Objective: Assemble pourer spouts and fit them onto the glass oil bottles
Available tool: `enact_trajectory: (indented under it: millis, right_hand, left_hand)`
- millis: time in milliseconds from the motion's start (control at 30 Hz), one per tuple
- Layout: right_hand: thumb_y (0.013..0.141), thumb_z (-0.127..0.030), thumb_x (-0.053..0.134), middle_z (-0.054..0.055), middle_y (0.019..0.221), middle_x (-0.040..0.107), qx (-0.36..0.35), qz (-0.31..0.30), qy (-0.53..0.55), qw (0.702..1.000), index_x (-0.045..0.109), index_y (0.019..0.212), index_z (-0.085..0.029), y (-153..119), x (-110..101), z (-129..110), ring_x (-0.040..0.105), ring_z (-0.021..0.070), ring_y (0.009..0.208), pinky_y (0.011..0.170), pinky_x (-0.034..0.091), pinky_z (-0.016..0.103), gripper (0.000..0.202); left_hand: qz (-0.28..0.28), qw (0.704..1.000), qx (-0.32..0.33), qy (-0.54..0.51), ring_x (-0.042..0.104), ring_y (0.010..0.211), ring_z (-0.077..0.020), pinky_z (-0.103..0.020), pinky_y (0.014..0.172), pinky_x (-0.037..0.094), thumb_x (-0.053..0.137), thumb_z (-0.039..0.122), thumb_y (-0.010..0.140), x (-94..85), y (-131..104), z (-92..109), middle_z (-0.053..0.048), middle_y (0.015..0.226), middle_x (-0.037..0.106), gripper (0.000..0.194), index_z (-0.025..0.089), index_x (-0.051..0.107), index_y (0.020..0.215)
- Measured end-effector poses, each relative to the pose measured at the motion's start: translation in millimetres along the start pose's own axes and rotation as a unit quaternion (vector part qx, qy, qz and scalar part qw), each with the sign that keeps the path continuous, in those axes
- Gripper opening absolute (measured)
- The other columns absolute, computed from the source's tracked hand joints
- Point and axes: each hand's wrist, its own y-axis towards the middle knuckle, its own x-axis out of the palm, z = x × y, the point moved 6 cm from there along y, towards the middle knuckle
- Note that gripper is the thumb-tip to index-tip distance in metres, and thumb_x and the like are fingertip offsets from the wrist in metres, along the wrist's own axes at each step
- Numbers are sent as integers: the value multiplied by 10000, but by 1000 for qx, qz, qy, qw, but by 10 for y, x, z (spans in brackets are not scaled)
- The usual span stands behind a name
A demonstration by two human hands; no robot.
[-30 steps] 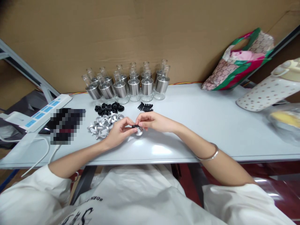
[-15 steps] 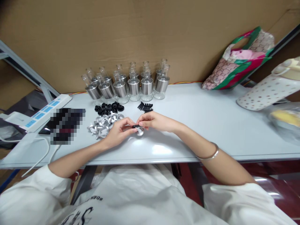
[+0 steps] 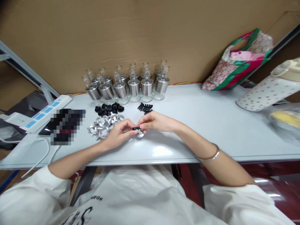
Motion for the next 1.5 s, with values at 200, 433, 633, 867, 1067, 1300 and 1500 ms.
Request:
enact_trajectory:
  millis: [200,433,633,867,1067,1300,1500]
  right_hand:
    - [659,-417,745,6,659,647,0,1,-26,1000,724,806,-137,7,-21,15,536,113,624,663,420,288,317]
    - [650,-405,748,8,659,648,-8,8,-32,999,732,773,-139,-13,-6,-4,530,115,610,651,429,286,294]
    - [643,-439,751,2,619,634,-13,6,-42,999,730,741,-142,-13,-1,-19,529,116,601,647,435,281,313]
    - [655,-436,747,8,669,646,1,-7,-37,999,719,764,-134,-8,-3,6,528,104,587,645,434,280,323]
    - [730,-471,678,36,788,642,-38,6,-69,997,684,843,-134,-39,15,-38,556,148,725,718,435,306,356]
    - [839,-543,545,27,876,566,-125,42,-26,991,535,898,-179,-24,109,-126,523,143,801,725,447,292,368]
    - [879,-611,427,-27,736,526,-79,29,48,995,405,892,-216,32,235,37,493,102,614,536,383,217,396]
  left_hand:
    - [-7,1000,14,7,594,781,-146,-288,758,482,664,306,793,-7,4,28,-28,801,616,162,155,607,781]
    - [-11,999,30,9,597,760,-142,-280,726,477,662,309,799,-2,7,35,-34,793,626,166,151,621,769]
    - [-10,999,29,15,598,754,-140,-270,710,474,666,320,797,-11,6,18,-38,796,637,175,150,629,780]
    - [-11,999,44,11,610,769,-148,-283,735,488,658,319,807,-4,-2,18,-41,800,631,172,154,625,777]
    - [30,992,114,54,626,788,-157,-297,742,489,652,301,815,-46,-43,107,-43,816,666,131,178,645,772]
    - [120,976,180,30,646,817,-162,-321,769,511,673,260,804,-156,-77,202,-47,826,682,93,181,636,770]
    - [129,961,236,66,628,742,-128,-268,693,494,685,233,796,-120,-97,258,-22,777,673,95,172,618,767]
